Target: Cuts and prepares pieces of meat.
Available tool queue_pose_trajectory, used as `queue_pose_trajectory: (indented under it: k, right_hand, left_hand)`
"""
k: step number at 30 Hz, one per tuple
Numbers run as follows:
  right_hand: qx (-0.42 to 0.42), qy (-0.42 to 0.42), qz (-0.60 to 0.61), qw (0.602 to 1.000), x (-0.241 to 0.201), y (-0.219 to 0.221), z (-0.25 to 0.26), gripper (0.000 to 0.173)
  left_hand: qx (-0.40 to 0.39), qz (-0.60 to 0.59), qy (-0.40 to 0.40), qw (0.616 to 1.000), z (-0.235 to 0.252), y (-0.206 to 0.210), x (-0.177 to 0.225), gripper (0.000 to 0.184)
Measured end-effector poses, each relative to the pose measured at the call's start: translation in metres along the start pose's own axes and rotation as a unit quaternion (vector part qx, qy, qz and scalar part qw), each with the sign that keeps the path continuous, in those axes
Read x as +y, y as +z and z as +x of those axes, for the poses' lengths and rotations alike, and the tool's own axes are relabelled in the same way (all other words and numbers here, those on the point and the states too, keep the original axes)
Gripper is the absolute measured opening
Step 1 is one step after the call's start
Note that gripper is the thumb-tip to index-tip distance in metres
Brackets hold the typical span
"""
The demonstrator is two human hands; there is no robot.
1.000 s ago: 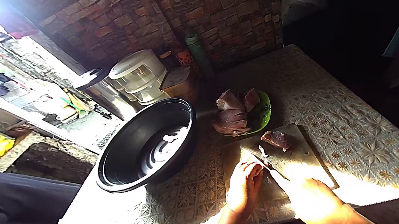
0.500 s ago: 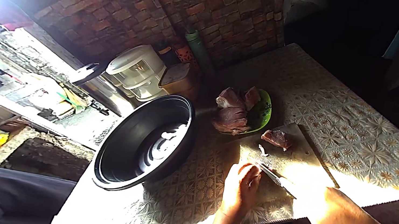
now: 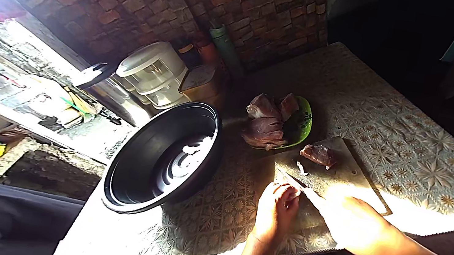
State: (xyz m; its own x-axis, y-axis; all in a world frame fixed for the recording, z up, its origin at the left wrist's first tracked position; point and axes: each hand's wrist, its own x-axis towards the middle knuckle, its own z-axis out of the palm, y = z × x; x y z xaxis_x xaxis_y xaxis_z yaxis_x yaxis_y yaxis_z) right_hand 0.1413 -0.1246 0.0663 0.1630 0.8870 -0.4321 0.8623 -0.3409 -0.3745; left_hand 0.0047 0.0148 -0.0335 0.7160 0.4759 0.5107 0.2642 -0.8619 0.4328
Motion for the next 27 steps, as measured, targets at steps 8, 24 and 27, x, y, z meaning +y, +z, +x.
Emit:
queue_pose_trajectory:
  k: [8,24,27]
  right_hand:
    - [0.015,-0.005,0.018,1.000,-0.004,0.013,0.013,0.059]
    - [0.259,-0.121,0.080,0.955,0.036,0.047,-0.011,0.053]
    - [0.277,-0.131,0.104,0.946,0.033,0.047,-0.019,0.056]
  left_hand:
    - [0.020,0.005,-0.047,0.999,-0.005,0.002,0.006,0.012]
    - [0.026,-0.023,-0.002,0.999,-0.024,-0.010,-0.001,0.036]
    - [0.040,-0.036,0.004,0.999,-0.027,-0.012,-0.004,0.022]
